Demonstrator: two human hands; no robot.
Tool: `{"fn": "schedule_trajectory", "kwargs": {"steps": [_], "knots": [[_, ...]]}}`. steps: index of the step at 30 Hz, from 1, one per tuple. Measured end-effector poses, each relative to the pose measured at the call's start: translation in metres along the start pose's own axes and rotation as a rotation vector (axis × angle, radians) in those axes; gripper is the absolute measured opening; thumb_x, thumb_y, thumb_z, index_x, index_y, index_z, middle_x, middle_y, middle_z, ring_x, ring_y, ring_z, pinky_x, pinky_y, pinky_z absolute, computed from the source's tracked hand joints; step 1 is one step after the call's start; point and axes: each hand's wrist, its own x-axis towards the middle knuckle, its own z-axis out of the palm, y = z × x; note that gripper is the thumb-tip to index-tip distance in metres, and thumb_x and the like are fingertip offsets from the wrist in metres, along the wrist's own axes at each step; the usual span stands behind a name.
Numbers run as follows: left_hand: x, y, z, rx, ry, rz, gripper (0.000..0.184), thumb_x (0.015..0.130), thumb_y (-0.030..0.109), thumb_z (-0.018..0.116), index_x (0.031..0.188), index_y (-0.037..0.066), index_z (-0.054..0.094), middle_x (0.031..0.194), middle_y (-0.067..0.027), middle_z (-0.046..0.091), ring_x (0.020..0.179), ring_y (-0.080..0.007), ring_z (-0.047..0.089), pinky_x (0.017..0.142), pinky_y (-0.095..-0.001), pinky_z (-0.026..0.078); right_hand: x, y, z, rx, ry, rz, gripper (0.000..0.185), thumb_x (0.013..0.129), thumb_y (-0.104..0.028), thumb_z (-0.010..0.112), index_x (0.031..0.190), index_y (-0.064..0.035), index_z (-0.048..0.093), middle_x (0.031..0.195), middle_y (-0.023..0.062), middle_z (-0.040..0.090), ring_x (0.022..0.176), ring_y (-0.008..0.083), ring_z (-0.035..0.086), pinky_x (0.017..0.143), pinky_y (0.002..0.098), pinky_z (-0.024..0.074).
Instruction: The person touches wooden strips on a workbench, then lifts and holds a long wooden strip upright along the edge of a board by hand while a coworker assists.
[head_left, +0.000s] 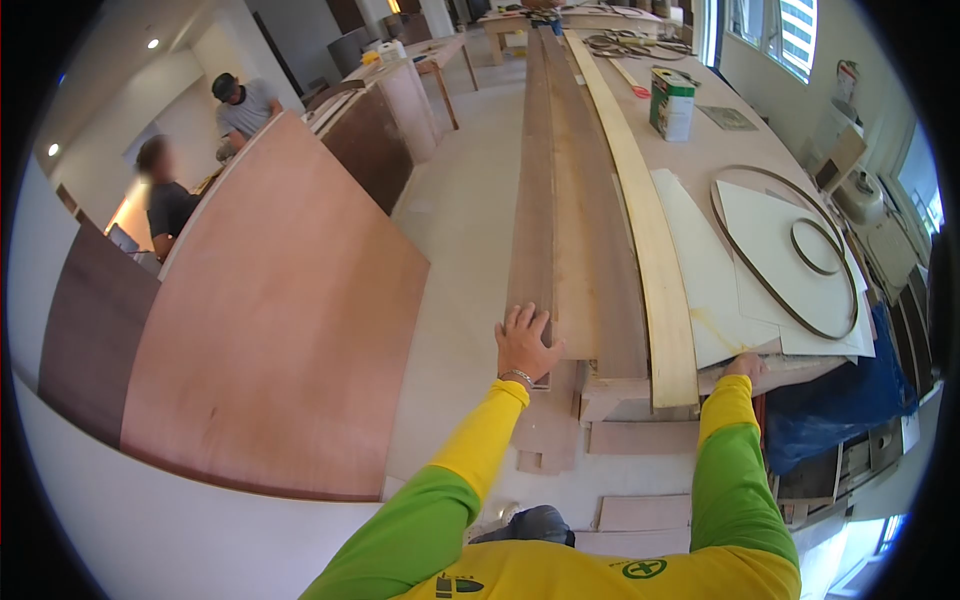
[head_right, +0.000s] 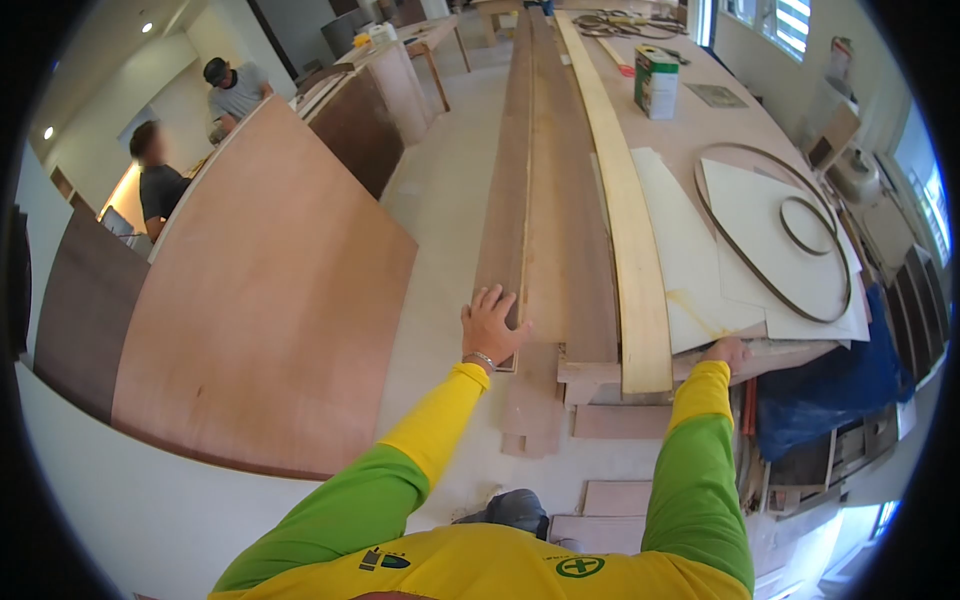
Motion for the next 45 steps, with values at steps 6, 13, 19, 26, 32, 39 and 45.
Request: {"fn": "schedule_trajectory", "kwargs": {"steps": [6, 13, 19, 26, 32, 39, 45], "knots": [[0.001, -0.002, 0.003, -0.034, -0.033, -0.015, 0.058, 0.080, 0.045, 0.068, 0.129, 0.015, 0.062, 0.148, -0.0094, 0.047, 0.142, -0.0290, 0.034, 0.114, -0.0598, 0.023, 0.026, -0.010, 0.014, 0.037, -0.054, 0.039, 0.027, 0.094, -0.037, 0.059, 0.104, -0.0181, 0.075, 0.100, -0.0063, 0.072, 0.087, 0.0119, 0.066, 0.069, 0.0394, 0.0498], [0.001, -0.002, 0.002, -0.040, -0.017, 0.001, 0.058, 0.080, 0.048, 0.068, 0.128, 0.014, 0.063, 0.148, -0.0095, 0.046, 0.141, -0.0288, 0.034, 0.114, -0.0595, 0.023, 0.020, -0.011, 0.012, 0.039, -0.117, 0.037, 0.033, 0.095, -0.041, 0.056, 0.114, -0.0172, 0.071, 0.111, -0.0033, 0.069, 0.098, 0.0157, 0.065, 0.080, 0.0423, 0.0486], [0.001, -0.002, 0.003, -0.045, -0.012, 0.005, 0.058, 0.081, 0.048, 0.068, 0.128, 0.014, 0.062, 0.149, -0.0094, 0.046, 0.142, -0.0290, 0.034, 0.114, -0.0600, 0.023, 0.016, -0.009, 0.006, 0.056, -0.148, 0.028, 0.040, 0.096, -0.043, 0.054, 0.122, -0.0164, 0.068, 0.122, -0.0007, 0.066, 0.108, 0.0190, 0.064, 0.090, 0.0448, 0.0475], [0.000, -0.001, 0.003, -0.029, -0.020, -0.006, 0.057, 0.082, 0.047, 0.067, 0.128, 0.015, 0.062, 0.148, -0.0092, 0.046, 0.141, -0.0292, 0.034, 0.114, -0.0607, 0.023, 0.014, -0.005, -0.001, 0.068, -0.199, 0.012, 0.048, 0.097, -0.047, 0.052, 0.131, -0.0156, 0.064, 0.133, 0.0023, 0.064, 0.119, 0.0228, 0.062, 0.101, 0.0477, 0.0463], [0.000, -0.001, 0.003, -0.024, -0.008, -0.006, 0.057, 0.082, 0.047, 0.067, 0.128, 0.014, 0.063, 0.147, -0.0094, 0.047, 0.141, -0.0296, 0.035, 0.113, -0.0604, 0.024, 0.013, -0.007, 0.004, 0.042, -0.146, 0.019, 0.046, 0.097, -0.045, 0.052, 0.130, -0.0160, 0.066, 0.132, 0.0017, 0.065, 0.119, 0.0224, 0.062, 0.101, 0.0472, 0.0463], [0.000, 0.000, 0.001, -0.012, -0.031, -0.019, 0.056, 0.083, 0.047, 0.065, 0.129, 0.015, 0.062, 0.148, -0.0090, 0.047, 0.141, -0.0294, 0.034, 0.114, -0.0608, 0.024, 0.023, -0.007, 0.012, 0.073, -0.097, -0.008, 0.040, 0.100, -0.040, 0.050, 0.106, -0.0080, 0.074, 0.097, -0.0018, 0.072, 0.084, 0.0143, 0.063, 0.076, 0.0446, 0.0529], [0.000, -0.001, 0.003, -0.015, -0.021, -0.019, 0.056, 0.083, 0.047, 0.065, 0.129, 0.016, 0.062, 0.148, -0.0090, 0.047, 0.141, -0.0294, 0.034, 0.114, -0.0610, 0.024, 0.017, -0.006, 0.009, 0.063, -0.119, -0.021, 0.041, 0.098, -0.040, 0.052, 0.115, -0.0091, 0.073, 0.110, 0.0004, 0.072, 0.096, 0.0160, 0.065, 0.087, 0.0450, 0.0514]]}}
